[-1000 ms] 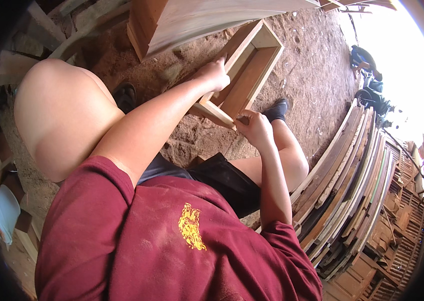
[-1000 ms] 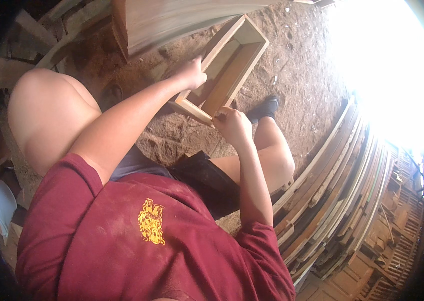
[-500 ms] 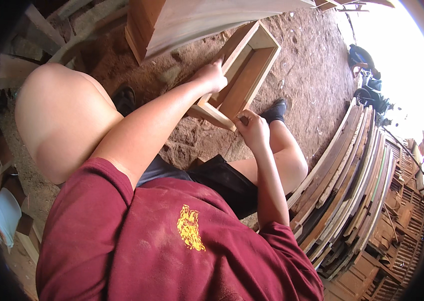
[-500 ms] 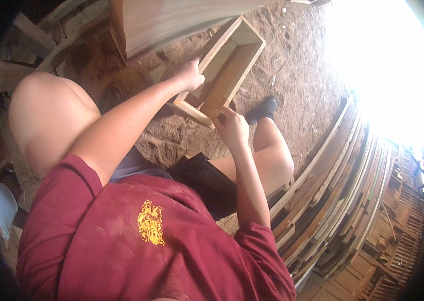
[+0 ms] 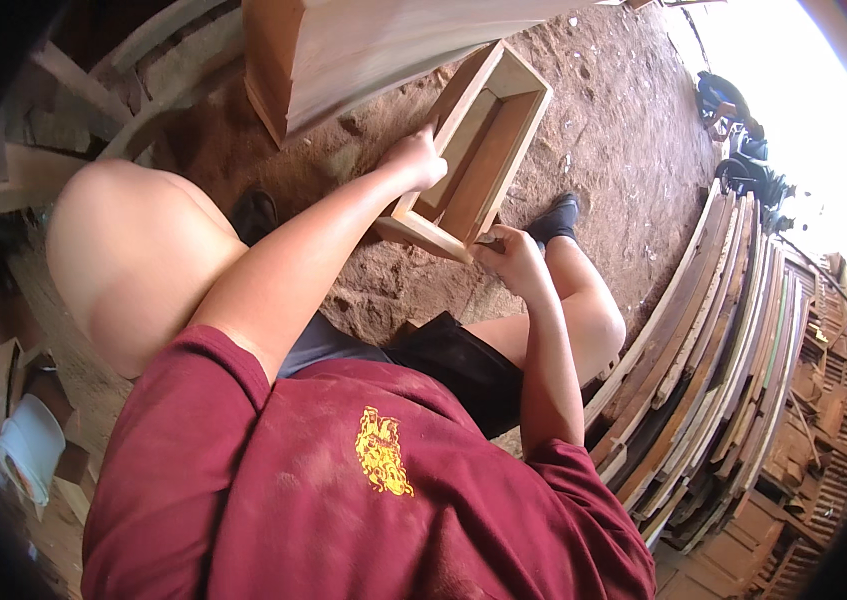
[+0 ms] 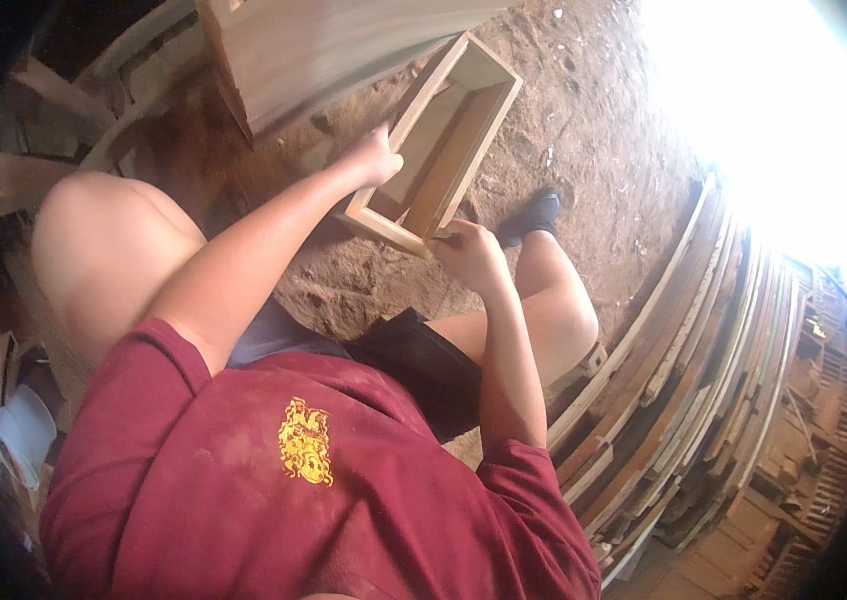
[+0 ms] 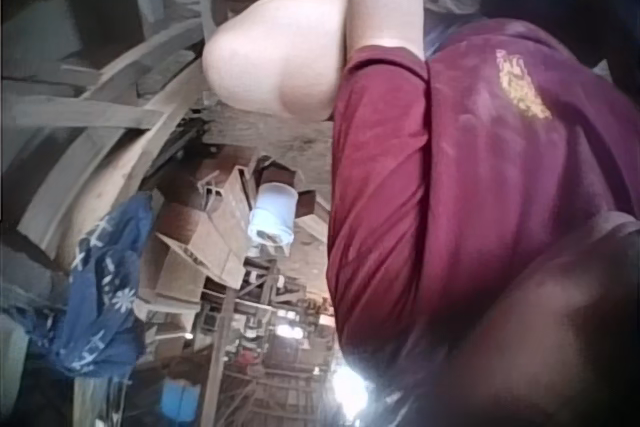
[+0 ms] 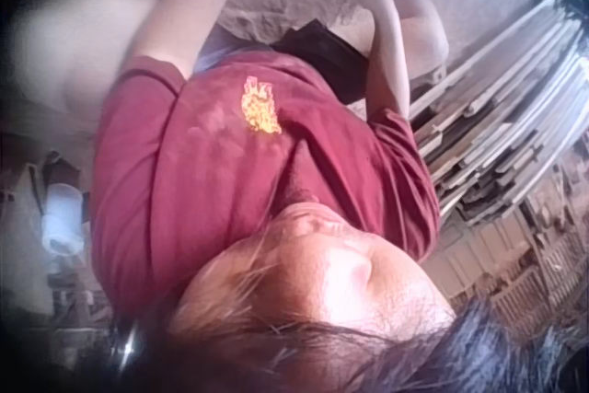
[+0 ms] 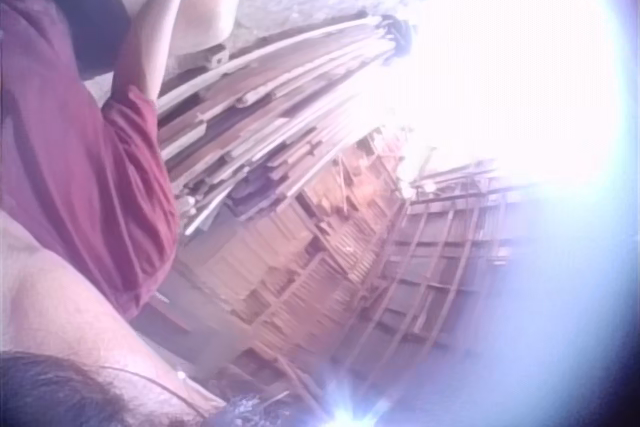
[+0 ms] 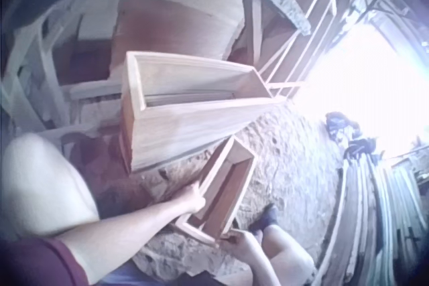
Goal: The person sits on the ground and assembles a small rectangular wooden frame by hand. They repeatedly fit and adjust the wooden pieces together, occasionally using a small sanding block to smooth the edges. The person works on the frame continuously, aligning the corners and ensuring a snug fit.
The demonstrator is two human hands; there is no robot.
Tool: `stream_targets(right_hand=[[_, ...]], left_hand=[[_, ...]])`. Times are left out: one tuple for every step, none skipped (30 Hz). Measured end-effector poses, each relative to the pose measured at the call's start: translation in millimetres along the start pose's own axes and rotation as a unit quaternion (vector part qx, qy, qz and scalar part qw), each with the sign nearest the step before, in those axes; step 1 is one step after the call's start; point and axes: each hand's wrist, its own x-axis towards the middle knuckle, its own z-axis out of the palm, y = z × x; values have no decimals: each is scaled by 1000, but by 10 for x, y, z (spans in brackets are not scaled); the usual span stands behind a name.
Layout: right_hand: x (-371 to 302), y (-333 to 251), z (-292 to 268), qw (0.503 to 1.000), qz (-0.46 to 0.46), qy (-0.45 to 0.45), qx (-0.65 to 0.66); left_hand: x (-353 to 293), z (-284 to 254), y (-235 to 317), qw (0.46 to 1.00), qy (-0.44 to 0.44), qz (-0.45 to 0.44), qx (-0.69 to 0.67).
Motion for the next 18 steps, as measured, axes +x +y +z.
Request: stream_targets(right_hand=[[45, 170, 37, 997, -33, 52, 52], [80, 353, 23, 992, -42, 102, 54], [75, 376, 6, 985, -24, 145, 95], [69, 370, -27, 973, -5, 187, 136], [162, 487, -53, 963, -41, 232, 133], [116, 192, -169, 967, 34, 181, 178], [144, 290, -120, 954, -19, 226, 197], [165, 395, -89, 936, -71, 271, 213], [168, 426, -97, 942, -61, 272, 187], [149, 406, -145, 945, -53, 278, 163], [111, 392, -187, 946, -57, 291, 129], [70, 370, -235, 945, -57, 307, 98], [-69, 144, -337, 942, -82, 321, 55], [-195, 25, -397, 935, -98, 341, 11], [-261, 94, -429, 944, -89, 318, -13], [-324, 70, -466, 954, -84, 285, -39], [-393, 37, -522, 971, -74, 224, -45], [-355, 200, -458, 977, -85, 189, -52]], left_hand=[[17, -7, -12, 1000, -3, 3, 3], [45, -12, -7, 1000, -7, 6, 6], [4, 15, 16, 1000, 21, -1, 12], [5, -6, 44, 1000, 6, -2, 31], [6, -39, 64, 999, -8, -3, 49], [3, -104, 16, 998, -16, -15, 65], [-4, -129, 102, 995, -47, -24, 83], [-41, -102, 194, 994, -14, 15, 105], [-70, -102, 200, 991, 30, 46, 126], [-46, -118, 186, 982, 74, 84, 149], [-61, -102, 154, 960, 141, 151, 187], [-100, -141, 254, 950, 168, 192, 181], [-45, -244, 195, 941, 175, 199, 212], [28, -331, 173, 930, 179, 212, 242], [35, -397, 308, 917, 153, 218, 298], [18, -452, 366, 902, 131, 211, 352], [25, -502, 450, 875, 102, 197, 430], [31, -484, 610, 845, 75, 209, 486]])
